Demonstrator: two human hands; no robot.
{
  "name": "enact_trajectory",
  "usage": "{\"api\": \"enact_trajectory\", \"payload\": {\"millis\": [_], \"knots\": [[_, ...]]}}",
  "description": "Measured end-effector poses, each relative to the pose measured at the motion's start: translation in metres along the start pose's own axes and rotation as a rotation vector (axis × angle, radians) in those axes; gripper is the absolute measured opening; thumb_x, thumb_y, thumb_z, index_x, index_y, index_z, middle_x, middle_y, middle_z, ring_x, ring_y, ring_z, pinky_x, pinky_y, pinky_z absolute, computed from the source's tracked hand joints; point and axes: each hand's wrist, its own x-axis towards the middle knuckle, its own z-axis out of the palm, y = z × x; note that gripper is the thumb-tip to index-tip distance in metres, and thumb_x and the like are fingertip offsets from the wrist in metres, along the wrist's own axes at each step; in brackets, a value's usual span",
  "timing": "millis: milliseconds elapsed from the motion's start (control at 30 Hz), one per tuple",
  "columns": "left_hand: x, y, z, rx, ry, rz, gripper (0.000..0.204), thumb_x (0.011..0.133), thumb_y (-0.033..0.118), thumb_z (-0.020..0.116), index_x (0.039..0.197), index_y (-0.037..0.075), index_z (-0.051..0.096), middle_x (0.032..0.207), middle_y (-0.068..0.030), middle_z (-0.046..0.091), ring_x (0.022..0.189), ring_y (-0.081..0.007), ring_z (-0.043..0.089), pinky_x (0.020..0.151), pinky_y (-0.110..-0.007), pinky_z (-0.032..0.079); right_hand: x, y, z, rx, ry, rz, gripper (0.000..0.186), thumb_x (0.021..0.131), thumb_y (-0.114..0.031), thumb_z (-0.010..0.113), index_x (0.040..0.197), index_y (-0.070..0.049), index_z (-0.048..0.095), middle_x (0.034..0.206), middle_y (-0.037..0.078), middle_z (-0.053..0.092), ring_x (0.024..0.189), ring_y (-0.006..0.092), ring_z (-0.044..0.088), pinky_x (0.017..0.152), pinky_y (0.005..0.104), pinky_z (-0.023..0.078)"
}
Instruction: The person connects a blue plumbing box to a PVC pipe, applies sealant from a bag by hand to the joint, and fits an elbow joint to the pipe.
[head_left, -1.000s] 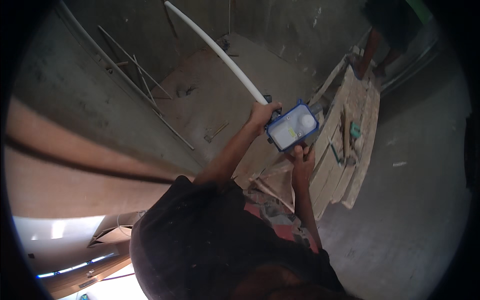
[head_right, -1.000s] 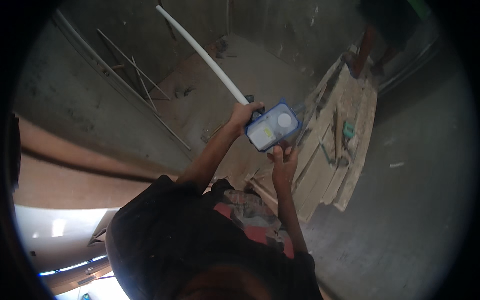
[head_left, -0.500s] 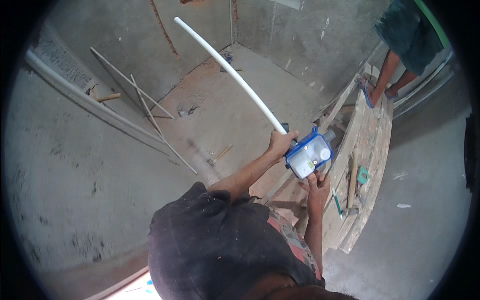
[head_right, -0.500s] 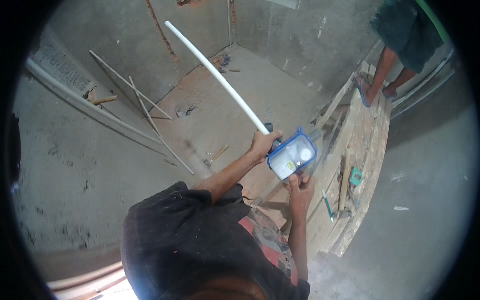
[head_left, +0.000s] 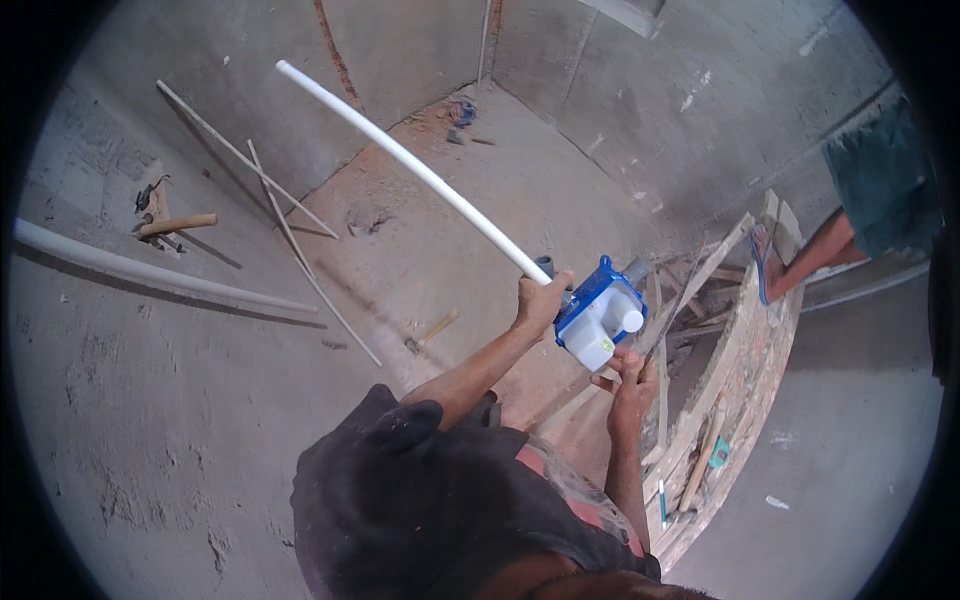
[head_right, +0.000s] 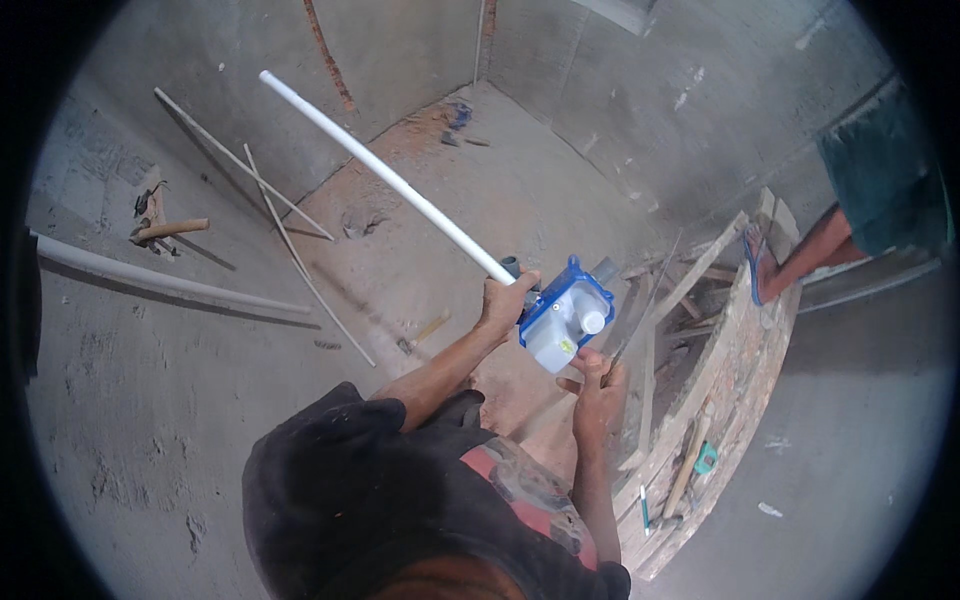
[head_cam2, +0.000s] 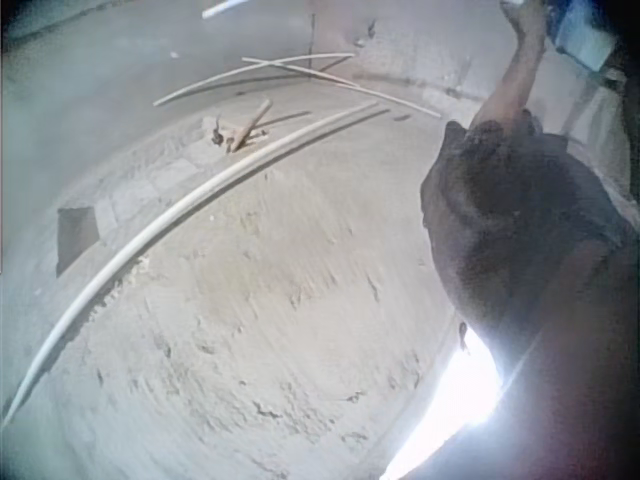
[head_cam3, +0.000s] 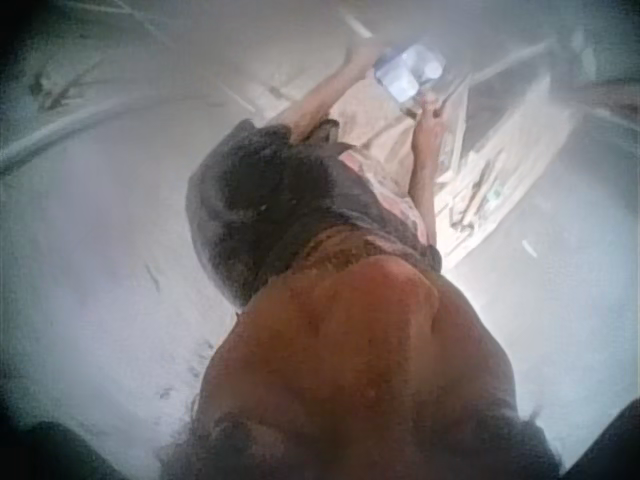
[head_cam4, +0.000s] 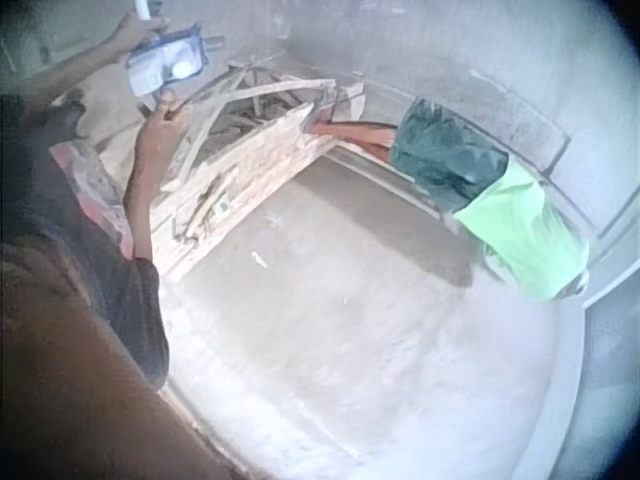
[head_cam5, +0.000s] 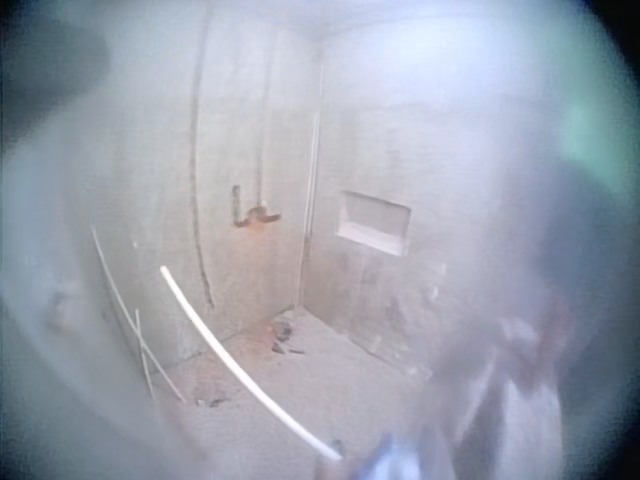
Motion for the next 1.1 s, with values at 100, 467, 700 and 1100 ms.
{"api": "enact_trajectory", "payload": {"millis": [100,467,700,1100], "knots": [[0.034,0.018,-0.015,-0.049,0.048,0.046,0.018,0.081,0.016,0.074,0.084,0.006,0.059,0.075,-0.0020,0.061,0.062,-0.0108,0.057,0.054,-0.028,0.047,0.033,-0.002,0.027,0.022,-0.019,0.052,0.044,0.102,-0.041,0.047,0.105,0.003,0.053,0.102,0.017,0.062,0.088,0.0222,0.067,0.059,0.0302,0.060],[0.134,0.079,-0.079,0.038,0.297,0.107,0.023,0.081,0.015,0.074,0.093,0.005,0.057,0.081,-0.0043,0.062,0.069,-0.0135,0.060,0.060,-0.031,0.049,0.130,-0.004,0.148,-0.028,-0.123,0.005,0.027,0.099,-0.023,0.054,0.116,-0.003,0.058,0.082,0.003,0.061,0.058,0.0069,0.051,0.047,0.0203,0.039],[0.180,0.116,-0.088,-0.027,0.326,0.190,0.027,0.080,0.015,0.075,0.095,0.003,0.055,0.084,-0.0054,0.060,0.074,-0.0160,0.060,0.063,-0.033,0.050,0.181,-0.022,0.190,-0.046,-0.328,0.122,0.046,0.091,-0.045,0.064,0.115,-0.007,0.055,0.069,-0.002,0.048,0.048,0.0035,0.039,0.037,0.0196,0.029],[0.360,0.169,-0.068,-0.094,0.581,0.355,0.017,0.081,0.011,0.071,0.075,0.007,0.056,0.070,-0.0002,0.057,0.063,-0.0118,0.055,0.059,-0.031,0.045,0.364,-0.039,0.295,0.020,-0.552,0.121,0.064,0.086,-0.058,0.065,0.121,-0.005,0.050,0.086,0.005,0.056,0.069,0.0072,0.055,0.037,0.0188,0.036]]}}
